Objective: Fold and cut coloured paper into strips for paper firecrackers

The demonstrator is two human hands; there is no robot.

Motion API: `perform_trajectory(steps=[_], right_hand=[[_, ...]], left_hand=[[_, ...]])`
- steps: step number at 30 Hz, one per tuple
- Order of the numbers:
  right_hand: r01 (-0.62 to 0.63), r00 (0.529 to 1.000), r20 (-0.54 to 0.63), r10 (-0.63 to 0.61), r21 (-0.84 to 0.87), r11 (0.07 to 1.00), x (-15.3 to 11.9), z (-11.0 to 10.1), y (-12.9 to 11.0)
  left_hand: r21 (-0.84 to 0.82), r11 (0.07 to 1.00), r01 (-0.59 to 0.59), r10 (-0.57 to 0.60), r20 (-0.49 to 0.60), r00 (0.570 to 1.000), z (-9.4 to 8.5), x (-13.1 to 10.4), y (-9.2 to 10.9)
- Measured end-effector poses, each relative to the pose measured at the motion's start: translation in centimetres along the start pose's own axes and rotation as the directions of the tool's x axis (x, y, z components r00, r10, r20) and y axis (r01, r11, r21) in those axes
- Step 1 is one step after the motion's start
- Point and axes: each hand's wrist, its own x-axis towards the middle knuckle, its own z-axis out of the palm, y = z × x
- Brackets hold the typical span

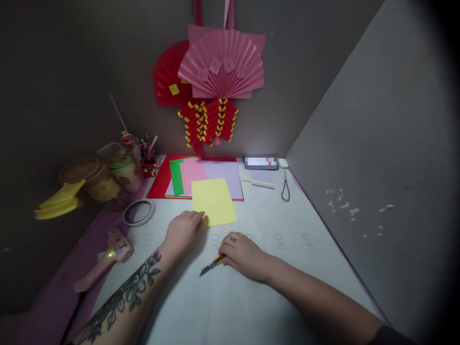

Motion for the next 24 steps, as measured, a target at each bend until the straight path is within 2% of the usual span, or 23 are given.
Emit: perform_trajectory(steps=[2,4,7,8,10,12,15,18,21,24], right_hand=[[0.032,0.999,0.03,-0.032,0.008,0.999,-0.3,-0.4,0.7],[0.051,0.999,0.007,-0.052,0.071,0.996,-0.8,-1.1,1.5],[-0.008,0.984,-0.175,0.047,0.215,0.977,-1.5,-2.0,3.1],[-0.05,0.958,-0.26,0.119,0.255,0.966,-1.7,-2.3,3.7],[-0.153,0.88,-0.395,0.265,0.293,0.944,-1.9,-2.7,4.9],[-0.269,0.818,-0.441,0.37,0.276,0.923,-1.8,-2.8,6.1],[-0.422,0.794,-0.385,0.471,0.209,0.882,-1.5,-2.7,7.3],[-0.482,0.815,-0.306,0.491,0.111,0.869,-1.2,-2.5,7.9],[-0.468,0.849,-0.266,0.456,0.022,0.883,-1.0,-2.5,7.9],[-0.448,0.871,-0.231,0.434,-0.007,0.894,-1.1,-2.6,8.0]], left_hand=[[-0.046,0.986,-0.16,0.159,-0.028,0.987,0.6,0.1,0.0],[-0.065,0.955,-0.291,0.292,0.008,0.956,1.3,0.1,0.2],[-0.085,0.911,-0.403,0.412,0.165,0.896,1.9,-0.2,0.6],[-0.097,0.898,-0.429,0.439,0.213,0.873,2.0,-0.4,0.8],[-0.109,0.884,-0.454,0.466,0.272,0.842,1.9,-0.8,0.8],[-0.099,0.892,-0.44,0.449,0.293,0.844,1.7,-1.0,0.7],[-0.065,0.921,-0.385,0.386,0.288,0.876,0.9,-0.8,0.3],[-0.022,0.925,-0.378,0.373,0.227,0.9,0.5,-0.3,0.1],[-0.019,0.894,-0.448,0.443,0.188,0.877,1.1,0.2,0.2],[-0.041,0.884,-0.465,0.463,0.201,0.863,2.2,0.5,0.0]])
